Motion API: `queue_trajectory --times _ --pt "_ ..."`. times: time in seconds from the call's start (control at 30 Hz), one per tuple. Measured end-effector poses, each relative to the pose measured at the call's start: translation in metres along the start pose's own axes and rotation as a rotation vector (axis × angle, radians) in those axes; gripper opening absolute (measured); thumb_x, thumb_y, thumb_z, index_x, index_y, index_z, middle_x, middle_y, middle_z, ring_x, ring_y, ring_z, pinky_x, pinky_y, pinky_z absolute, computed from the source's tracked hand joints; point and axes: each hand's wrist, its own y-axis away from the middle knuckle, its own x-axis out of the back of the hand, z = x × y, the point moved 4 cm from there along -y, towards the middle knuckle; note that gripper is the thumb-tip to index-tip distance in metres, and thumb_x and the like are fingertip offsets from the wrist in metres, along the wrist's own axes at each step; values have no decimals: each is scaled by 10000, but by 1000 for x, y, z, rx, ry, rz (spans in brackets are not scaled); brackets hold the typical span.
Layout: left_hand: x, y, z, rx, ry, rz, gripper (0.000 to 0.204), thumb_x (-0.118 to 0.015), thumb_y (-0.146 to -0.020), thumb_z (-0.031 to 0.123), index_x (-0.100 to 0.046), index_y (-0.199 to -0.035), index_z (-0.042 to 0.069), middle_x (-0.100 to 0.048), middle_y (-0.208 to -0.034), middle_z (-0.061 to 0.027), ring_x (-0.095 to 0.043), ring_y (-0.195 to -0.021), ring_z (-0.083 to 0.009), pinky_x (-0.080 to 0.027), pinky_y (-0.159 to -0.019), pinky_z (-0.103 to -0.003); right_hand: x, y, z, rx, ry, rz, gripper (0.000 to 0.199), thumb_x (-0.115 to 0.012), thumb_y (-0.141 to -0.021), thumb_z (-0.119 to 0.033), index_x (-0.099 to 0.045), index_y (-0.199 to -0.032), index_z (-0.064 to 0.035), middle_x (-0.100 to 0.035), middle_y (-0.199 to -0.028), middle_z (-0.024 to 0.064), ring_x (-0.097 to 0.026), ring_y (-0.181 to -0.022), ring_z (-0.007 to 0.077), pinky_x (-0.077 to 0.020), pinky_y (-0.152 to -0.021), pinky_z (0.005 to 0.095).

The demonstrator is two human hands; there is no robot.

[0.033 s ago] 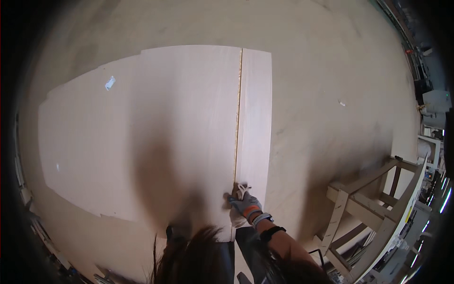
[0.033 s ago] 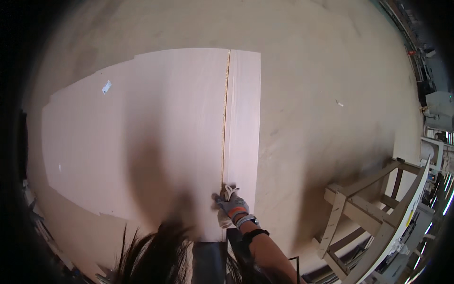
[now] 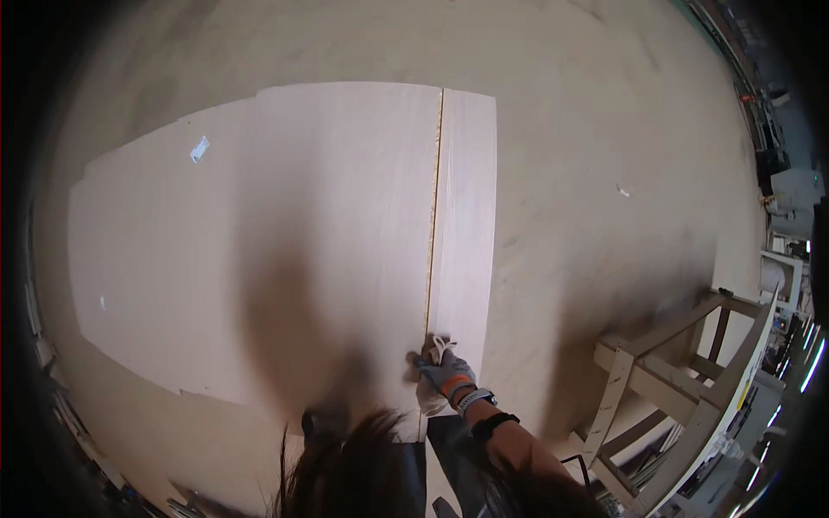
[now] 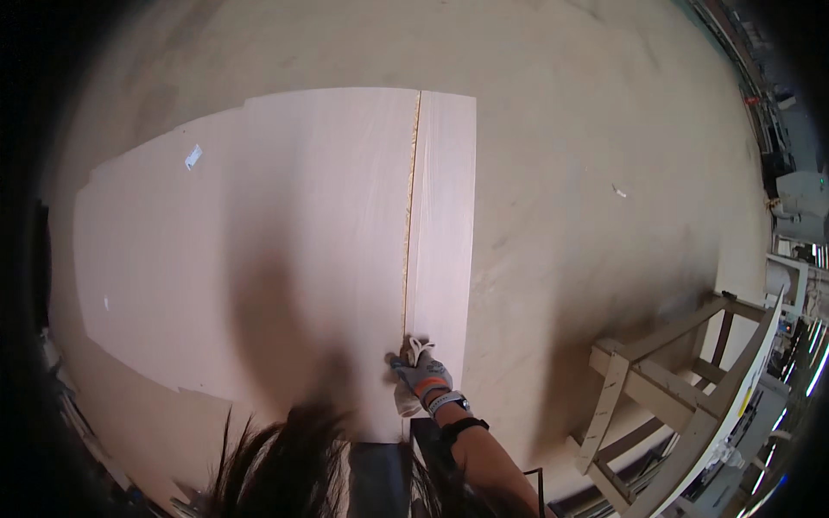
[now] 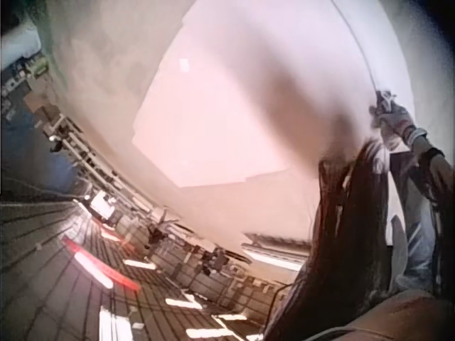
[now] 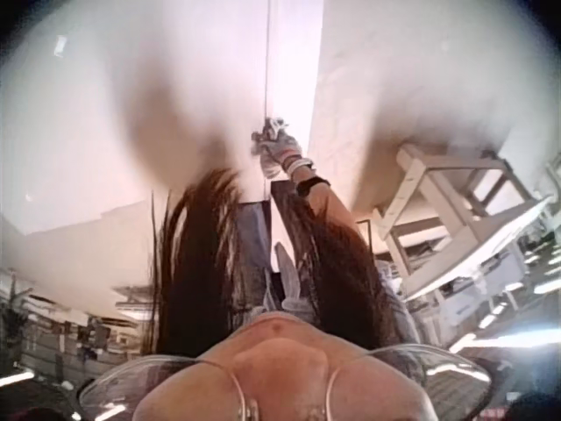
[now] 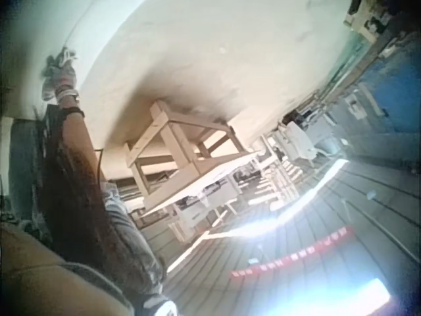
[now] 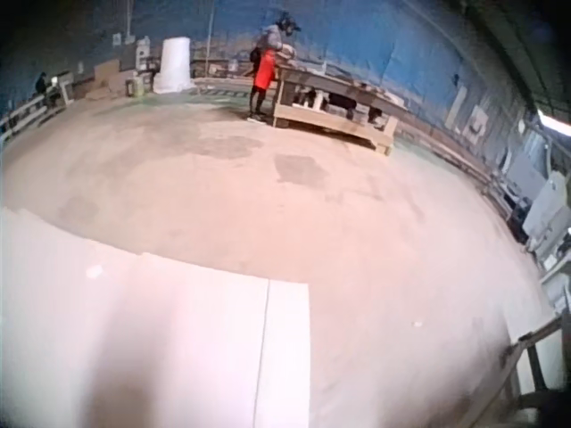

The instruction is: Cleaning a wooden furniture panel with a cloth and liquid, then moving it to a conveyor line.

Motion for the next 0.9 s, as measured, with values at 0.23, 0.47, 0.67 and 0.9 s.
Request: queue_trajectory --times 0.23,0.47,0.67,0.9 --pt "-40 -7 -24 50 213 -12 727 -624 -762 620 -561 -1185 31 -622 -1119 -92 -576 -1019 -211 -455 -890 -353 16 -7 1 72 -29 46 899 -625 -673 -688 -455 -1245 -16 -590 -1143 242 -561 -1090 380 -444 -915 397" --pt "-53 -12 -27 70 298 -33 712 -625 -766 612 -565 -1177 34 -623 -1112 -88 -577 -1015 -208 -457 -885 -350 8 -38 20 133 66 106 702 -655 -741 -540 -473 -1236 -77 -596 -1152 197 -571 -1081 357 -457 -899 406" --pt "-40 -13 -38 76 429 -40 699 -626 -769 605 -568 -1171 36 -624 -1106 -85 -578 -1011 -205 -459 -880 -348 14 -21 5 37 95 72 699 -692 -733 -445 -440 -1274 -81 -598 -1159 192 -578 -1078 342 -453 -915 400" --pt "-44 -38 -45 71 637 -108 683 -628 -773 597 -571 -1163 39 -626 -1100 -80 -579 -1006 -202 -461 -874 -345 8 -55 29 96 114 12 863 -682 -730 -484 -327 -1382 -43 -528 -1233 265 -524 -1145 377 -427 -965 388"
